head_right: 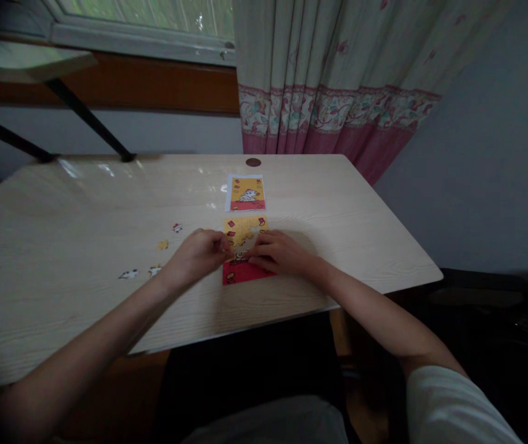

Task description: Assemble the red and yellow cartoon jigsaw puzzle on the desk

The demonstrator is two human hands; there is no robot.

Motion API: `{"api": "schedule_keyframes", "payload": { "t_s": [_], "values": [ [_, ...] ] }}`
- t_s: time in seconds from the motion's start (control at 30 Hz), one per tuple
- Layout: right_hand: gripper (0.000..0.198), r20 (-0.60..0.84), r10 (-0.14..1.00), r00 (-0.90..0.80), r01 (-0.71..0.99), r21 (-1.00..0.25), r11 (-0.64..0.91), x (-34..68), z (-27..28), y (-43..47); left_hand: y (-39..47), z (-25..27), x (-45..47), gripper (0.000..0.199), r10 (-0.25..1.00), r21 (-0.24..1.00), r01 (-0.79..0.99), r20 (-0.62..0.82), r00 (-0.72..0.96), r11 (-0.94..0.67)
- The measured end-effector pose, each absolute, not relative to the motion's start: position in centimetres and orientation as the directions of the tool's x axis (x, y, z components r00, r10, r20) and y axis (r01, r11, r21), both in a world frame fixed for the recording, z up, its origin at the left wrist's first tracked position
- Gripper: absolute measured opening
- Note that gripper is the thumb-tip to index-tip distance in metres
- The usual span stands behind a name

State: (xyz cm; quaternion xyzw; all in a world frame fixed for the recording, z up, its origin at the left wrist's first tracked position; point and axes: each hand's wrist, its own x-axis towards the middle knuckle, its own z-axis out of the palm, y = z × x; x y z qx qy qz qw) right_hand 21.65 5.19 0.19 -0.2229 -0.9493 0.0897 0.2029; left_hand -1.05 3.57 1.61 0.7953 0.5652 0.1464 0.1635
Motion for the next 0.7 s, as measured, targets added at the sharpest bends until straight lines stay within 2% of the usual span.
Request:
{"api": "schedule_keyframes", "payload": {
  "t_s": [0.1,0.23,0.37,0.53,0.7],
  "values": [
    [0.025,0.392,0.522,-0.758,0.439,-0.286,0.852,22.7,0.3,5.9,3.3,2.1,-1.3,0.008,0.932,0.415,0.837,0.088,0.352,-0.356],
    [0.021,0.399,0.581,-0.709,0.499,-0.299,0.814,24.3,0.2,7.2,2.9,3.9,-2.9,0.019,0.932,0.467,0.809,0.119,0.341,-0.356],
    [0.018,0.374,0.622,-0.688,0.531,-0.324,0.783,25.4,0.2,8.1,2.4,5.3,-6.4,0.025,0.959,0.494,0.823,0.121,0.254,-0.280],
    [0.017,0.439,0.627,-0.644,0.519,-0.352,0.779,25.8,0.3,8.2,1.4,5.6,-11.5,0.029,0.976,0.472,0.855,0.086,0.199,-0.215],
    [0.017,0.411,0.630,-0.659,0.515,-0.363,0.776,25.6,0.0,8.1,0.1,5.1,-15.1,0.030,1.000,0.458,0.889,0.029,0.010,-0.022]
  ]
}}
